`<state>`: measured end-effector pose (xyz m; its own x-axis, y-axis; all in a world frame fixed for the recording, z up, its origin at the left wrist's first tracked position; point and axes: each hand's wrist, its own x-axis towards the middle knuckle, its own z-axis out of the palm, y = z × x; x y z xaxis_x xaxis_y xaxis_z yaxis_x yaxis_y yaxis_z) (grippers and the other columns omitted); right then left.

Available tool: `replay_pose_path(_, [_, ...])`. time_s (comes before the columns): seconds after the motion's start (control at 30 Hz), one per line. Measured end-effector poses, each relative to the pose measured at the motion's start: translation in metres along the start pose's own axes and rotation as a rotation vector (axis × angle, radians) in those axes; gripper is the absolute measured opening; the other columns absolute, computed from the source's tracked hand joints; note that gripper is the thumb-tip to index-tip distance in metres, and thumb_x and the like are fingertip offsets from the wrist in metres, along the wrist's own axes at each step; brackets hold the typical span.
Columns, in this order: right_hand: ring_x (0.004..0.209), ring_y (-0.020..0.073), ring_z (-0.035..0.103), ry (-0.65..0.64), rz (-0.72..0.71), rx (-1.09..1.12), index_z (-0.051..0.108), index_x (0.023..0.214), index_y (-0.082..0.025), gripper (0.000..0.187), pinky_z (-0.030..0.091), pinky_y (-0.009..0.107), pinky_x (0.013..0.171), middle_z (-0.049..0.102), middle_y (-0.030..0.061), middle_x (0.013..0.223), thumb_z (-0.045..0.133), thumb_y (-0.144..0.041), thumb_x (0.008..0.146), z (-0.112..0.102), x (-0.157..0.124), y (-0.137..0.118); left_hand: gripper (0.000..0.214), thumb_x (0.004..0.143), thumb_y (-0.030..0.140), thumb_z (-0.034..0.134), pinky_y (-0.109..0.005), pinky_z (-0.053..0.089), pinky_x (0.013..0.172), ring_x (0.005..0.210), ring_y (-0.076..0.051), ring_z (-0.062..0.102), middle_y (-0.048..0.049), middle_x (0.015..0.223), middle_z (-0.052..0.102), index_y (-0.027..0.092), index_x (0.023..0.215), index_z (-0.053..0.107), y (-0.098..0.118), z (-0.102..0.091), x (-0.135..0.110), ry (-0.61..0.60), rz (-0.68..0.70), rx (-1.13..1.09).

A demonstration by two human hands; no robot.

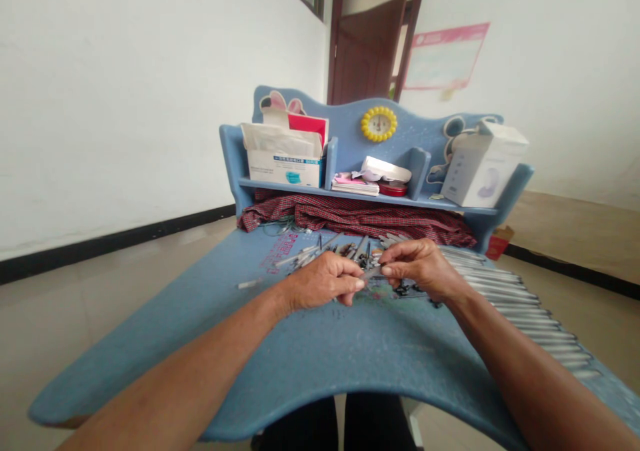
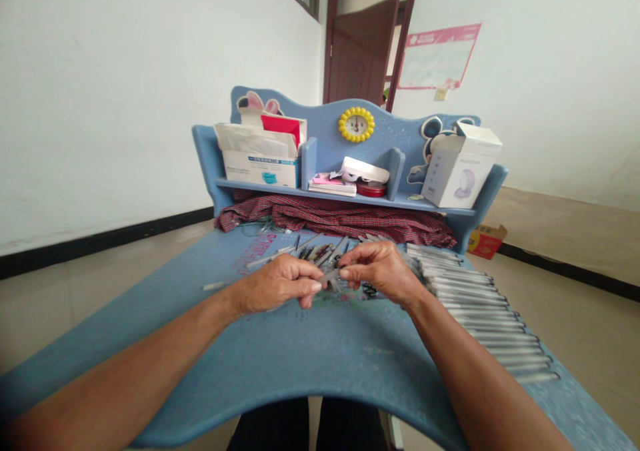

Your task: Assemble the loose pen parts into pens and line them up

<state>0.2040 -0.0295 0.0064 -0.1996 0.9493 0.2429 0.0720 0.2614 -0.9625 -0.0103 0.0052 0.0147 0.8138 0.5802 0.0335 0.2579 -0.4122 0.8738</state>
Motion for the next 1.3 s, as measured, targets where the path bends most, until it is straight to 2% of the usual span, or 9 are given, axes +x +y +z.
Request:
replay_pose_path(0.13, [0.046,0.0093,0.056,-0.039,0.051,0.023,0.071,0.075,-0.013,0.025,0.046,0.021,0.046,0.064,-0.0001,0.053,0.080,-0.029,0.057,-0.004,0.000,0.002,0.023,0.080,0.030,0.053,-0.022,0.041,0.060,0.054,-0.010,0.051,0.0005,0.057,0.058,0.011,0.077,0.063,0.000,-0.001,0.000,0.000,-0.001,-0.004])
replay_pose_path(0.43, [0.045,0.0087,0.054,-0.045,0.032,-0.178,0.070,0.076,-0.011,0.029,0.046,0.021,0.046,0.061,-0.0002,0.052,0.077,-0.034,0.061,-0.005,0.000,0.002,0.023,0.080,0.032,0.052,-0.020,0.038,0.058,0.054,-0.009,0.049,0.0015,0.056,0.058,0.012,0.069,0.059,0.000,-0.002,0.000,-0.020,-0.016,0.072])
replay_pose_path(0.57, [0.045,0.0081,0.053,-0.093,0.031,-0.224,0.069,0.077,-0.011,0.030,0.043,0.019,0.045,0.060,-0.0005,0.053,0.074,-0.038,0.065,-0.005,0.001,0.005,0.023,0.080,0.031,0.051,-0.021,0.038,0.058,0.054,-0.009,0.048,0.0013,0.056,0.057,0.012,0.069,0.058,-0.002,-0.003,0.001,-0.030,-0.013,0.083])
replay_pose_path(0.9, [0.043,0.0073,0.051,-0.149,0.001,-0.266,0.061,0.069,-0.013,0.030,0.037,0.018,0.041,0.056,-0.0022,0.051,0.065,-0.042,0.073,-0.001,0.001,0.003,0.019,0.077,0.028,0.052,-0.019,0.035,0.054,0.053,-0.008,0.047,0.0016,0.058,0.058,0.011,0.076,0.062,-0.006,-0.001,0.001,0.032,-0.037,0.144])
replay_pose_path(1.13, [0.041,0.0075,0.050,-0.162,0.006,-0.354,0.058,0.064,-0.013,0.041,0.036,0.018,0.040,0.053,-0.0021,0.047,0.056,-0.052,0.078,0.003,-0.001,0.000,0.019,0.076,0.029,0.051,-0.020,0.037,0.056,0.055,-0.009,0.049,0.0005,0.059,0.059,0.011,0.075,0.060,-0.006,0.000,0.001,0.020,-0.016,0.097])
replay_pose_path(1.3, [0.036,0.0056,0.045,-0.161,0.017,-0.426,0.054,0.056,-0.014,0.051,0.035,0.017,0.038,0.051,-0.0017,0.046,0.043,-0.055,0.085,0.005,0.000,0.006,0.016,0.075,0.025,0.052,-0.019,0.035,0.055,0.054,-0.008,0.048,0.0024,0.057,0.056,0.013,0.069,0.059,-0.001,0.001,0.001,0.048,0.002,0.212])
